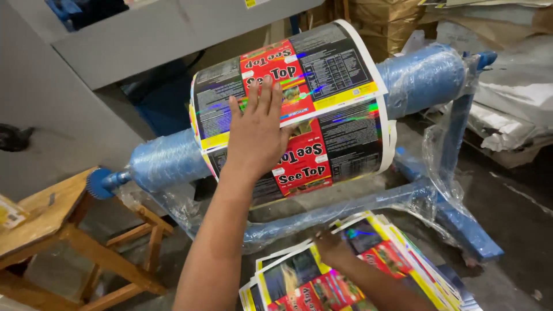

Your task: Sorting and checking printed label sheets from a roll on an unrolling stand.

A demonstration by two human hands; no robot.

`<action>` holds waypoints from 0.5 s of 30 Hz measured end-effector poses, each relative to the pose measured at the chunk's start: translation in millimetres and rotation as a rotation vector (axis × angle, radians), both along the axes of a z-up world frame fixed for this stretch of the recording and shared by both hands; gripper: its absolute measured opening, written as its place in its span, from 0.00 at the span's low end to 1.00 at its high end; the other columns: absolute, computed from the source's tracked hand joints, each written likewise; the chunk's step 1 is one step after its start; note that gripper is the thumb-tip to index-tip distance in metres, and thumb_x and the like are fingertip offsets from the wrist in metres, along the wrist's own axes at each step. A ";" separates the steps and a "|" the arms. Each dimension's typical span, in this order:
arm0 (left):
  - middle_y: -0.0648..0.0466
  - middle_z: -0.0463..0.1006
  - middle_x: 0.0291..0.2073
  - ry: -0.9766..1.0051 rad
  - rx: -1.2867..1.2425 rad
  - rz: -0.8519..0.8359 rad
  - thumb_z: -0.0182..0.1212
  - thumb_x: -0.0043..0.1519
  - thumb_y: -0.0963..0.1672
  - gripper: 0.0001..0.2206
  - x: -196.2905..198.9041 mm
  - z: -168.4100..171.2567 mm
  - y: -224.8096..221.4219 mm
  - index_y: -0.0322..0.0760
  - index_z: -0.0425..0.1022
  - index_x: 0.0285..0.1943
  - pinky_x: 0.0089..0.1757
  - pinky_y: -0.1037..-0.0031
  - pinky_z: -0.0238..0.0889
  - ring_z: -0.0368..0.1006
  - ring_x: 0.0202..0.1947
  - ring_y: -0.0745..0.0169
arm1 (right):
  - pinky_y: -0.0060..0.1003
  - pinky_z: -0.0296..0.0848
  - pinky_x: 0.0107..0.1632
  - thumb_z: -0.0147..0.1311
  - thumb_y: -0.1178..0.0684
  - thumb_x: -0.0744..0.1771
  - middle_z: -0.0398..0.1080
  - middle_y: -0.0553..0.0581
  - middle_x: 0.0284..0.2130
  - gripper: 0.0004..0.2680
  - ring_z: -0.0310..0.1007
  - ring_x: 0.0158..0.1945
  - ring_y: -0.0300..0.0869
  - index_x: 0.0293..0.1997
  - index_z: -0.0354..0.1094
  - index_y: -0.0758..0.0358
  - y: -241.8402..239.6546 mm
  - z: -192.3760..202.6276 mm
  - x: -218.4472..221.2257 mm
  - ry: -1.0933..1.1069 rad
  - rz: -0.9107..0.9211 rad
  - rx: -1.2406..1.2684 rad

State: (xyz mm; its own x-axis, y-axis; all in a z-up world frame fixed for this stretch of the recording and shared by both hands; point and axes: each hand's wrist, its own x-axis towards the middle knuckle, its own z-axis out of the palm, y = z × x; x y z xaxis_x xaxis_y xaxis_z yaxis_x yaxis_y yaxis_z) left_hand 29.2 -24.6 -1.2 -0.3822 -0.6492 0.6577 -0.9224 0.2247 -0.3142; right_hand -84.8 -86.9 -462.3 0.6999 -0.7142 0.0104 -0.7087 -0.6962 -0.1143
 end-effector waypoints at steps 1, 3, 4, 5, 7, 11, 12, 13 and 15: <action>0.41 0.54 0.75 0.013 -0.008 0.002 0.59 0.63 0.55 0.37 0.7 -2.5 -0.2 0.30 0.54 0.76 0.64 0.33 0.41 0.48 0.75 0.38 | 0.61 0.55 0.69 0.69 0.47 0.60 0.60 0.63 0.67 0.31 0.55 0.70 0.61 0.69 0.57 0.57 3.0 -43.0 -14.5 0.146 -0.072 0.088; 0.41 0.54 0.75 0.036 -0.014 -0.003 0.60 0.62 0.53 0.36 0.0 -7.4 -0.2 0.31 0.55 0.76 0.64 0.32 0.41 0.48 0.75 0.39 | 0.58 0.54 0.72 0.66 0.43 0.61 0.60 0.64 0.68 0.27 0.54 0.72 0.64 0.66 0.61 0.57 23.1 -85.8 -45.1 0.303 -0.145 0.180; 0.41 0.55 0.75 0.021 -0.040 0.017 0.60 0.61 0.51 0.35 -1.6 -9.9 0.3 0.31 0.56 0.76 0.64 0.33 0.41 0.48 0.75 0.39 | 0.58 0.55 0.71 0.65 0.39 0.62 0.55 0.66 0.69 0.31 0.51 0.73 0.63 0.70 0.54 0.54 40.0 -85.6 -60.9 0.258 -0.218 0.349; 0.41 0.55 0.75 0.006 -0.065 0.043 0.61 0.59 0.48 0.35 -1.5 -12.3 3.4 0.31 0.57 0.76 0.64 0.33 0.42 0.48 0.75 0.39 | 0.57 0.56 0.70 0.64 0.34 0.62 0.50 0.68 0.70 0.34 0.48 0.73 0.61 0.74 0.48 0.51 58.5 -85.1 -74.7 0.210 -0.288 0.516; 0.42 0.56 0.75 0.029 -0.076 0.034 0.60 0.59 0.47 0.33 -2.3 -16.5 8.6 0.31 0.58 0.75 0.64 0.32 0.42 0.49 0.75 0.39 | 0.55 0.60 0.68 0.62 0.33 0.63 0.56 0.70 0.67 0.35 0.56 0.68 0.63 0.75 0.45 0.53 40.3 -122.6 -89.2 0.092 -0.298 0.583; 0.43 0.60 0.74 0.008 -0.087 0.026 0.54 0.63 0.45 0.28 -6.0 -36.1 20.1 0.32 0.61 0.74 0.63 0.32 0.44 0.52 0.74 0.39 | 0.50 0.69 0.57 0.37 0.37 0.74 0.72 0.63 0.53 0.19 0.71 0.54 0.56 0.65 0.64 0.58 19.3 35.4 -93.7 -0.336 -0.427 0.525; 0.43 0.60 0.74 0.009 -0.087 0.026 0.54 0.63 0.45 0.28 -7.6 -43.1 26.3 0.32 0.61 0.74 0.63 0.32 0.44 0.52 0.74 0.39 | 0.50 0.69 0.57 0.37 0.37 0.74 0.72 0.63 0.53 0.19 0.71 0.54 0.56 0.65 0.64 0.58 13.6 83.1 -108.6 -0.335 -0.426 0.525; 0.42 0.61 0.72 -0.004 -0.082 0.027 0.53 0.62 0.44 0.27 -10.1 -50.8 33.0 0.31 0.62 0.73 0.62 0.32 0.47 0.53 0.73 0.39 | 0.50 0.72 0.56 0.37 0.32 0.71 0.73 0.64 0.53 0.24 0.74 0.54 0.53 0.65 0.64 0.63 8.8 129.8 -124.0 -0.894 -0.240 0.859; 0.42 0.62 0.71 -0.020 -0.079 0.026 0.51 0.60 0.44 0.27 -14.6 -65.6 48.7 0.30 0.63 0.71 0.60 0.33 0.49 0.55 0.72 0.38 | 0.50 0.74 0.54 0.37 0.28 0.68 0.74 0.66 0.54 0.29 0.77 0.55 0.50 0.64 0.63 0.68 12.7 223.0 -148.3 -1.457 -0.005 1.163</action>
